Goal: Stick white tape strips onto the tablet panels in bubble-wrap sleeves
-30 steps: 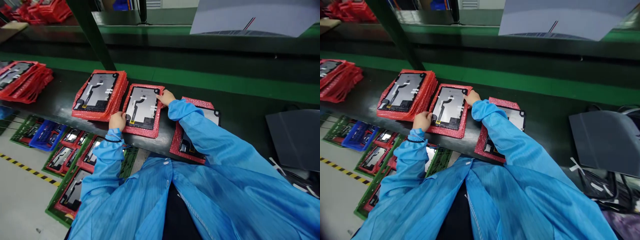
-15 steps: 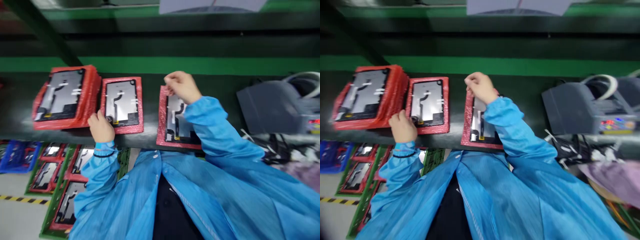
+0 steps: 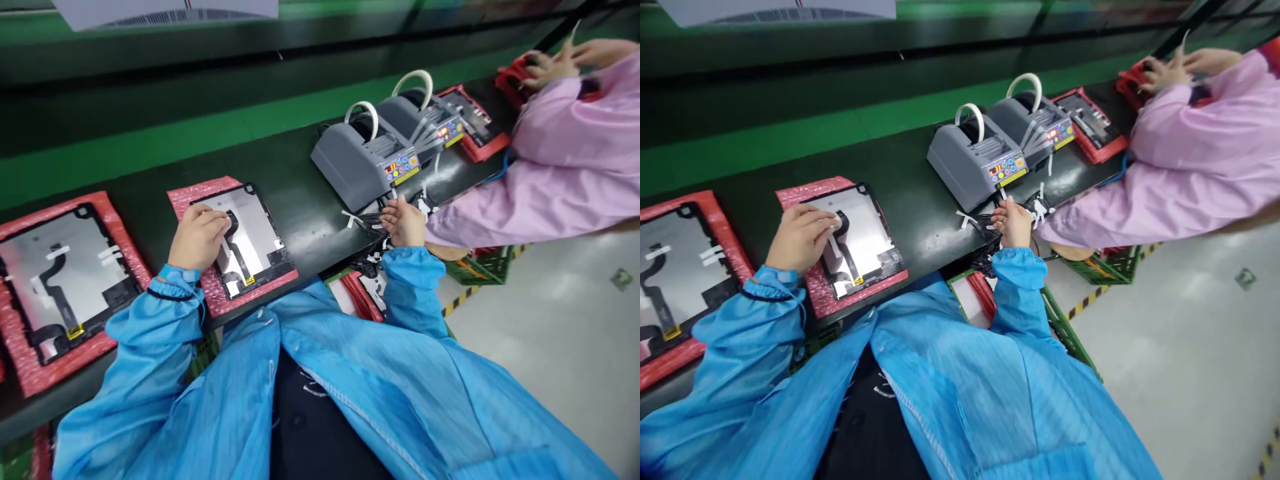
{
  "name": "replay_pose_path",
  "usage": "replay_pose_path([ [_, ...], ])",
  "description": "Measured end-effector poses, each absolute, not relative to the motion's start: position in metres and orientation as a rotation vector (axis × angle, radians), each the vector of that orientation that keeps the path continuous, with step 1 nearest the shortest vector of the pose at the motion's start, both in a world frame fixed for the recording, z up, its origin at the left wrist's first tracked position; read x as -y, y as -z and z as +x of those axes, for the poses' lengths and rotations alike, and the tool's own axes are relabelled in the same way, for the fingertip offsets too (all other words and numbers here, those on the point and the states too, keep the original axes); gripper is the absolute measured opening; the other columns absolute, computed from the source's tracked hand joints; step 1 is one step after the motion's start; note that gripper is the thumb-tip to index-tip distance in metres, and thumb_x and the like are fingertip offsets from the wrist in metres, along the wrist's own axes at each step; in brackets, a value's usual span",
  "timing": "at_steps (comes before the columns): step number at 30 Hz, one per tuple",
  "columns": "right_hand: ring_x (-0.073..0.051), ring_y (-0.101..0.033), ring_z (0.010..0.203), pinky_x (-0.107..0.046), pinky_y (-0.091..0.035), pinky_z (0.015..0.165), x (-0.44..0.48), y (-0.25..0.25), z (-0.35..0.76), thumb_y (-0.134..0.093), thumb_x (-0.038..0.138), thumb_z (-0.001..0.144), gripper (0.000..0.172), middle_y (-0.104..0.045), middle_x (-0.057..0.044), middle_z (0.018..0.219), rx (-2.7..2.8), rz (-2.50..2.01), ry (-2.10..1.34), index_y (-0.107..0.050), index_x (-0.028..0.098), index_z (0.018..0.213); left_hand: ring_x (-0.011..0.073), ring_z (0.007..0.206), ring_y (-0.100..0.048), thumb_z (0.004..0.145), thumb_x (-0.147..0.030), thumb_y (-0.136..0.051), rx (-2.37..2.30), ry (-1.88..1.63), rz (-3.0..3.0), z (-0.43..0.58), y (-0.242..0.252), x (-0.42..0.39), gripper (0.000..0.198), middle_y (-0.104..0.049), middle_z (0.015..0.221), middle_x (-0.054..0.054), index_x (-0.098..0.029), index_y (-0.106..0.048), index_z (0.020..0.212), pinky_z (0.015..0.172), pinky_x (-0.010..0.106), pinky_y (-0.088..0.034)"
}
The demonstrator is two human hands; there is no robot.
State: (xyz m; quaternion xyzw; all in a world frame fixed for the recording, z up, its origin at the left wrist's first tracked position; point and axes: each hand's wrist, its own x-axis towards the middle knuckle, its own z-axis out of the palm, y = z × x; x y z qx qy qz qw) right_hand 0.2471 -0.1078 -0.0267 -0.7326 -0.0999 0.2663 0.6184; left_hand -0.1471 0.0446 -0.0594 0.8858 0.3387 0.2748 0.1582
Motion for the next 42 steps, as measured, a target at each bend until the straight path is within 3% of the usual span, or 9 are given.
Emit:
replay_pose_path([
  [4,-0.007,-0.047,0.049,-0.021,-0.035,0.049,0.101,0.018,0.246,-0.060,0.018,0.087,0.024,-0.051,0.003,0.058,0.241,-1.674,-0.438,-0.051,0.021,0.065,0.0322,0.110,-0.059,0.093,-0.039,-0.053,-1.034,-0.753,2.491,-0.157,0.057,-0.040,0.029,-0.075,0.103,0.010,-0.026,-0.078,0.092,0.109,0.059,-0.043],
  [8,-0.010,-0.045,0.047,-0.027,-0.033,0.048,0.106,0.012,0.216,-0.070,0.031,0.076,0.021,-0.053,0.001,0.055,0.575,-1.595,-0.081,-0.054,0.024,0.064,0.0314,0.122,-0.057,0.090,-0.042,-0.058,-0.956,-0.603,2.326,-0.161,0.058,-0.038,0.029,-0.074,0.116,0.011,-0.024,-0.078,0.099,0.117,0.052,-0.037],
  [12,-0.011,-0.047,0.050,-0.027,-0.036,0.051,0.091,0.007,0.162,-0.077,0.047,0.074,0.029,-0.058,0.000,0.058,0.978,-1.539,-0.472,-0.062,0.023,0.069,0.0391,0.140,-0.043,0.084,-0.045,-0.068,-0.870,-0.527,2.168,-0.162,0.065,-0.040,0.029,-0.072,0.128,0.011,-0.026,-0.078,0.103,0.125,0.062,-0.017],
  [15,-0.011,-0.049,0.054,-0.027,-0.041,0.057,0.057,0.013,0.117,-0.077,0.051,0.076,0.033,-0.056,0.001,0.059,1.182,-1.546,-0.831,-0.063,0.021,0.071,0.0425,0.143,-0.039,0.072,-0.049,-0.082,-0.882,-0.531,2.122,-0.161,0.071,-0.039,0.037,-0.071,0.131,0.007,-0.029,-0.078,0.103,0.125,0.066,-0.004],
  [20,-0.012,-0.048,0.061,-0.027,-0.041,0.065,-0.004,0.039,0.068,-0.073,0.036,0.082,0.025,-0.053,0.003,0.061,1.460,-1.641,-1.151,-0.060,0.019,0.070,0.0440,0.147,-0.034,0.072,-0.057,-0.082,-0.804,-0.467,2.256,-0.163,0.083,-0.042,0.053,-0.060,0.148,0.005,-0.033,-0.075,0.119,0.124,0.066,0.004],
  [24,-0.015,-0.052,0.067,-0.029,-0.044,0.072,-0.026,0.053,0.052,-0.063,0.024,0.085,0.016,-0.057,0.000,0.065,1.647,-1.756,-1.081,-0.060,0.019,0.070,0.0465,0.146,-0.033,0.068,-0.063,-0.084,-0.791,-0.506,2.250,-0.163,0.089,-0.044,0.059,-0.060,0.149,0.006,-0.031,-0.076,0.117,0.123,0.068,0.004],
  [31,-0.021,-0.061,0.081,-0.033,-0.046,0.081,-0.034,0.049,0.046,-0.061,0.024,0.087,0.013,-0.063,-0.004,0.073,1.836,-1.948,-0.932,-0.066,0.019,0.076,0.0424,0.138,-0.038,0.067,-0.061,-0.088,-0.891,-0.668,1.952,-0.157,0.079,-0.041,0.051,-0.068,0.132,0.008,-0.029,-0.078,0.105,0.122,0.069,-0.008],
  [36,-0.021,-0.063,0.081,-0.034,-0.047,0.082,-0.035,0.046,0.045,-0.060,0.023,0.089,0.014,-0.067,-0.006,0.078,1.866,-1.946,-0.963,-0.068,0.018,0.078,0.0424,0.140,-0.039,0.062,-0.064,-0.089,-0.811,-0.616,2.102,-0.160,0.086,-0.044,0.059,-0.066,0.136,0.007,-0.029,-0.078,0.108,0.124,0.068,-0.003],
  [42,-0.023,-0.068,0.091,-0.033,-0.050,0.086,-0.033,0.040,0.039,-0.058,0.023,0.092,0.019,-0.075,-0.009,0.092,1.967,-2.092,-0.843,-0.074,0.014,0.093,0.0446,0.146,-0.034,0.080,-0.074,-0.070,-0.814,-0.493,2.400,-0.164,0.094,-0.043,0.064,-0.054,0.154,0.006,-0.032,-0.071,0.128,0.122,0.073,-0.002],
])
